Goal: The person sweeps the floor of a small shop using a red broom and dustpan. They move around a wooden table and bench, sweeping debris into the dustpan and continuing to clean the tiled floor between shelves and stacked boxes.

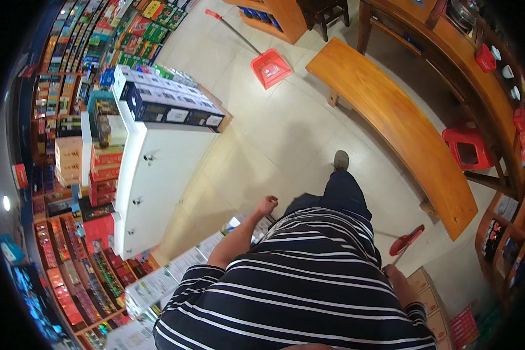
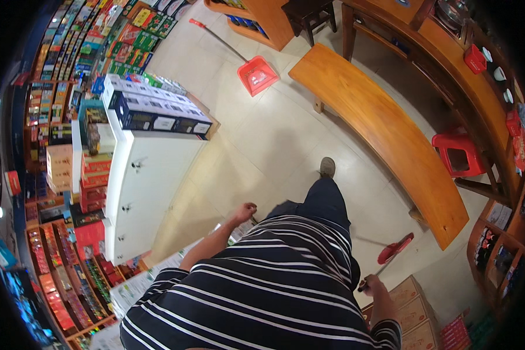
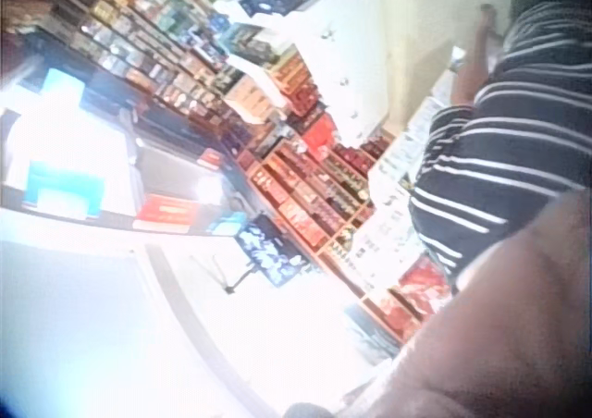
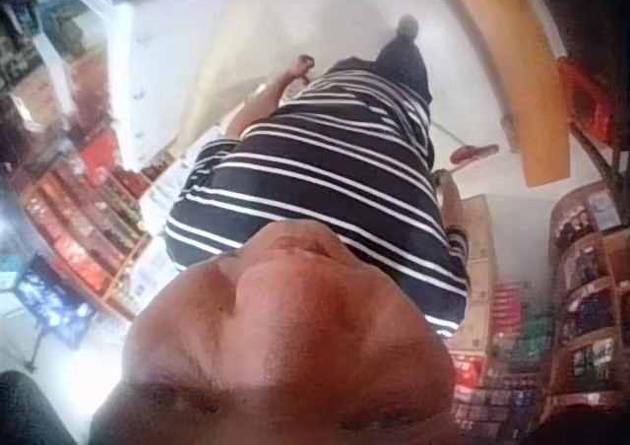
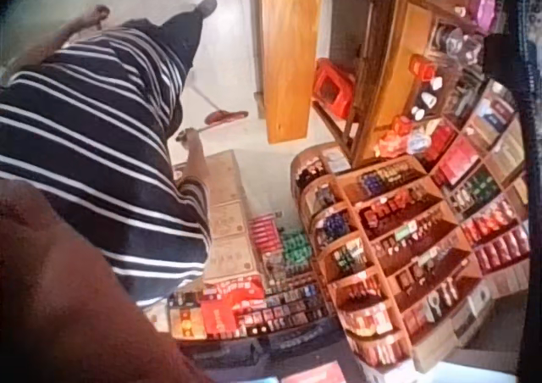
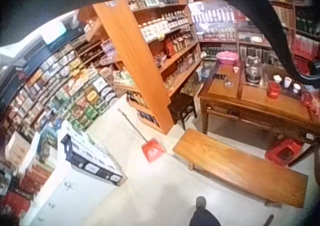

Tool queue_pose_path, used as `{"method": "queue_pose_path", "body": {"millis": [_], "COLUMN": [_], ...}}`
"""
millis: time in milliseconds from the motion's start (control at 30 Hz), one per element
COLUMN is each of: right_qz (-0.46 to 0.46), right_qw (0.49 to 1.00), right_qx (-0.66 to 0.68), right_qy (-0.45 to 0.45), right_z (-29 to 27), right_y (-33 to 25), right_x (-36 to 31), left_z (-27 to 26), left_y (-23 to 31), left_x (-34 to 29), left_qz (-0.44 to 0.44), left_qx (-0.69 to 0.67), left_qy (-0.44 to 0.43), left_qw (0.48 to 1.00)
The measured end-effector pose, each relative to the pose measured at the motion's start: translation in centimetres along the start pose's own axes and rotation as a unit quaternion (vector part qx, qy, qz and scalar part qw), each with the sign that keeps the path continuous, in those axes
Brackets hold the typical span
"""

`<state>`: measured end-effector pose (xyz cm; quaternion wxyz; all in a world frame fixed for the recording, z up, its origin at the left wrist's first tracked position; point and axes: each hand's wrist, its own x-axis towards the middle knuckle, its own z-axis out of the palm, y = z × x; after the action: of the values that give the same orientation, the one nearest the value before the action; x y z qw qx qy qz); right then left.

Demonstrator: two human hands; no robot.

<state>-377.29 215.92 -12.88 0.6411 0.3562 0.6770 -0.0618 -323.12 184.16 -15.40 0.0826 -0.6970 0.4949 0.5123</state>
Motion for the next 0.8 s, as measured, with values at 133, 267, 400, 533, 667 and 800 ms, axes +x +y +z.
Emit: {"method": "queue_pose_path", "body": {"millis": [133, 267, 400, 533, 667, 800], "right_qz": [-0.002, -0.099, -0.181, -0.186, -0.267, -0.212], "right_qw": [0.998, 0.979, 0.948, 0.949, 0.921, 0.916], "right_qx": [0.05, 0.161, 0.223, 0.162, 0.169, 0.089], "right_qy": [0.029, 0.077, 0.137, 0.198, 0.226, 0.329], "right_z": [5.1, 10.7, 19.4, 32.6, 47.3, 58.1], "right_y": [-5.9, -6.1, -4.4, -1.8, 1.8, 2.8], "right_x": [-1.6, -4.5, -7.8, -10.4, -14.1, -19.9], "left_z": [-15.0, -30.7, -45.7, -59.4, -69.5, -75.2], "left_y": [8.3, 18.3, 27.9, 37.2, 43.6, 44.4], "left_x": [7.1, 15.3, 23.9, 32.9, 41.7, 48.4], "left_qz": [0.074, 0.132, 0.233, 0.147, 0.179, 0.215], "left_qx": [0.037, 0.214, 0.455, 0.643, 0.761, 0.808], "left_qy": [0.088, 0.224, 0.312, 0.314, 0.285, 0.182], "left_qw": [0.993, 0.942, 0.801, 0.683, 0.555, 0.518]}}
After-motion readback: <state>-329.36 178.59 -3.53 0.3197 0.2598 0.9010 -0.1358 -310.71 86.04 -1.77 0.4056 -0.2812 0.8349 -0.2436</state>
